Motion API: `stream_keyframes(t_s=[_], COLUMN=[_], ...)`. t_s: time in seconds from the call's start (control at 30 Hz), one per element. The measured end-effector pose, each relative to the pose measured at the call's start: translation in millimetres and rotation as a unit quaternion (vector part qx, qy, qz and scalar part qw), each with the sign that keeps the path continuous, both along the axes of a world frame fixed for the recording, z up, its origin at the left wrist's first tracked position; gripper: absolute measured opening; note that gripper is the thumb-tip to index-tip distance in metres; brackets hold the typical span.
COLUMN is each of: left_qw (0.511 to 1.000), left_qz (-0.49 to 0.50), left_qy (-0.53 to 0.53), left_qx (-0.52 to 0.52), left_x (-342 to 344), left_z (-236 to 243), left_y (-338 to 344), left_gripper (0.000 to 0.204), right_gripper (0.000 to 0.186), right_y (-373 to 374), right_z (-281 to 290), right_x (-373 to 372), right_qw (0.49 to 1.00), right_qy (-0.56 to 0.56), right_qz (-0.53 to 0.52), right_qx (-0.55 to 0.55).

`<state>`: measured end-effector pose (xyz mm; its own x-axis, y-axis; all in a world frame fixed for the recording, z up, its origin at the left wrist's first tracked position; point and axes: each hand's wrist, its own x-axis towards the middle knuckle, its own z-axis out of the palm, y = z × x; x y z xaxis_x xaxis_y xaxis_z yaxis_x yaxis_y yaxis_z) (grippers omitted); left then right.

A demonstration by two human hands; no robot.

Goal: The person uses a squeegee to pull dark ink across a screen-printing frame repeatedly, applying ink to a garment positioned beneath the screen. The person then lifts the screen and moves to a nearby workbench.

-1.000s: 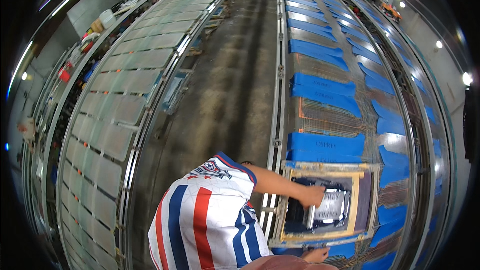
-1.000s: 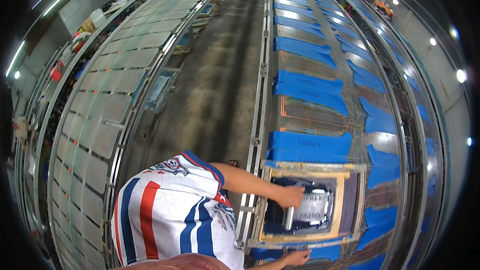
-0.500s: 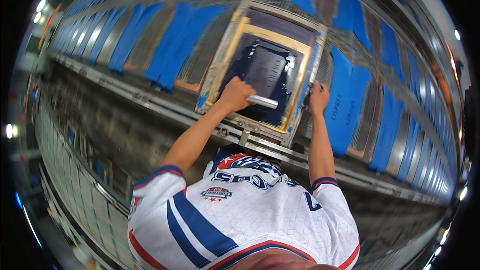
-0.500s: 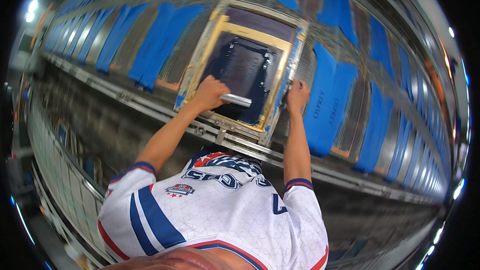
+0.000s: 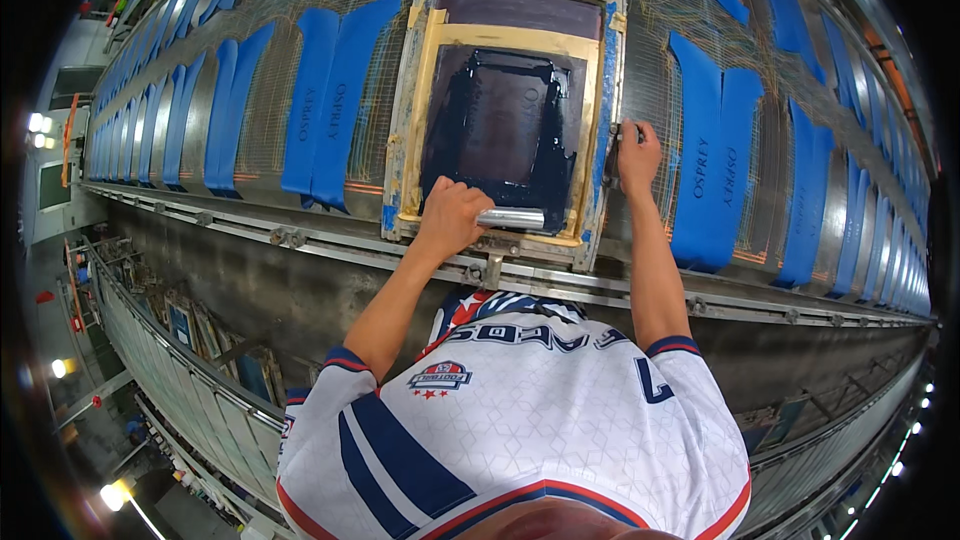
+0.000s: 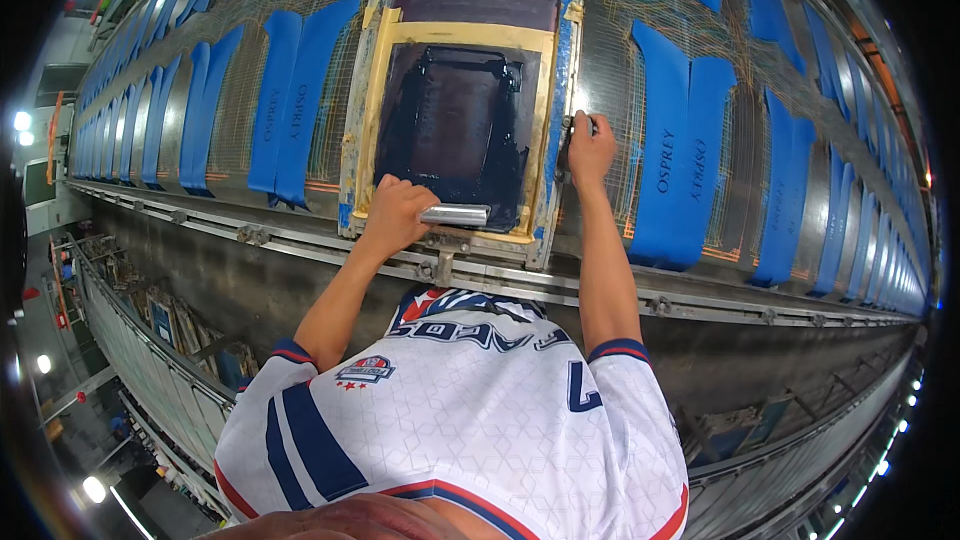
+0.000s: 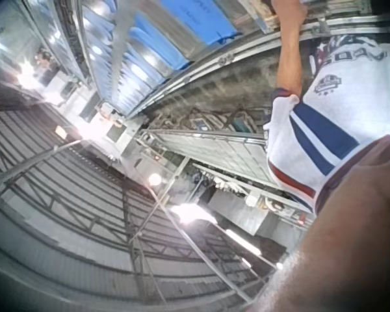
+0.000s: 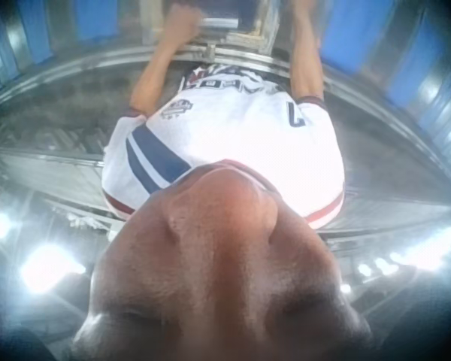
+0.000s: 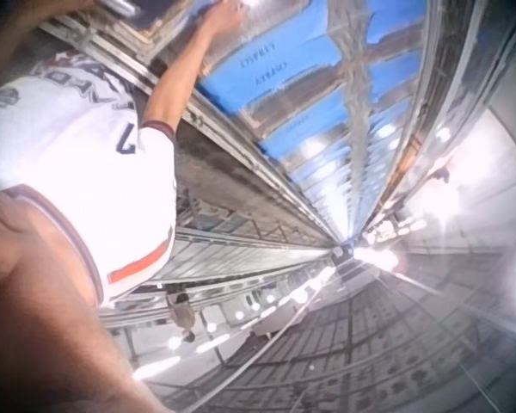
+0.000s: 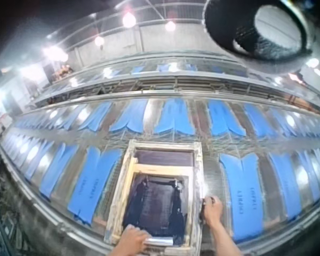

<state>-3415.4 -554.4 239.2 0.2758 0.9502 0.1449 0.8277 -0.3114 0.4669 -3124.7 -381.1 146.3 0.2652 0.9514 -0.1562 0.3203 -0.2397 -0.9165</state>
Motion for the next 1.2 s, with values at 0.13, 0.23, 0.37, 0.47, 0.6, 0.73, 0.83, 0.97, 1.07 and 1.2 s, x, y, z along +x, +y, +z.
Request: stream_keyframes(t_s=[0.13,0.23,0.37,0.47,0.6,0.73,0.83,0.97,1.07,1.2], left_qw=[1.0,0.999,0.997,0.996,0.996,0.998,0.996,0.996,0.998,0.999], left_qz=[-0.015,-0.032,-0.043,-0.049,-0.059,-0.061,-0.071,-0.059,-0.056,-0.029], left_qy=[0.007,0.018,0.027,0.005,0.057,0.0,0.003,0.047,0.026,0.02], left_qx=[-0.022,-0.032,-0.058,-0.073,-0.035,-0.017,-0.054,-0.051,-0.03,0.005], left_x=[-9.5,-12.2,-19.3,-27.2,-37.8,-54.2,-59.7,-56.6,-53.6,-48.7], left_z=[5.5,5.8,-2.4,-5.6,-7.9,-16.4,-1.7,-5.4,-21.8,-30.3], left_y=[-9.0,-3.7,12.5,50.3,140.2,221.3,245.7,263.5,259.6,220.7], left_gripper=[0.026,0.027,0.028,0.024,0.02,0.023,0.027,0.027,0.027,0.023], right_gripper=[0.031,0.032,0.033,0.033,0.034,0.039,0.042,0.037,0.027,0.024], right_y=[-2.0,0.7,4.9,8.9,25.7,66.8,94.4,129.5,127.0,91.3], right_z=[15.4,-1.2,13.9,14.1,51.0,85.3,112.7,99.5,78.2,75.9], right_x=[-1.1,6.2,-0.3,8.5,9.0,-21.0,-71.0,-121.7,-135.0,-131.5], right_qw=[1.0,0.999,0.993,0.986,0.943,0.954,0.928,0.844,0.803,0.788], right_qy=[0.001,-0.041,-0.12,-0.139,-0.282,-0.148,-0.052,-0.192,-0.309,-0.359], right_qz=[-0.007,-0.005,0.014,0.051,0.145,0.244,0.361,0.499,0.508,0.496], right_qx=[-0.007,-0.014,-0.018,-0.074,-0.1,0.087,0.079,0.04,0.03,0.07])
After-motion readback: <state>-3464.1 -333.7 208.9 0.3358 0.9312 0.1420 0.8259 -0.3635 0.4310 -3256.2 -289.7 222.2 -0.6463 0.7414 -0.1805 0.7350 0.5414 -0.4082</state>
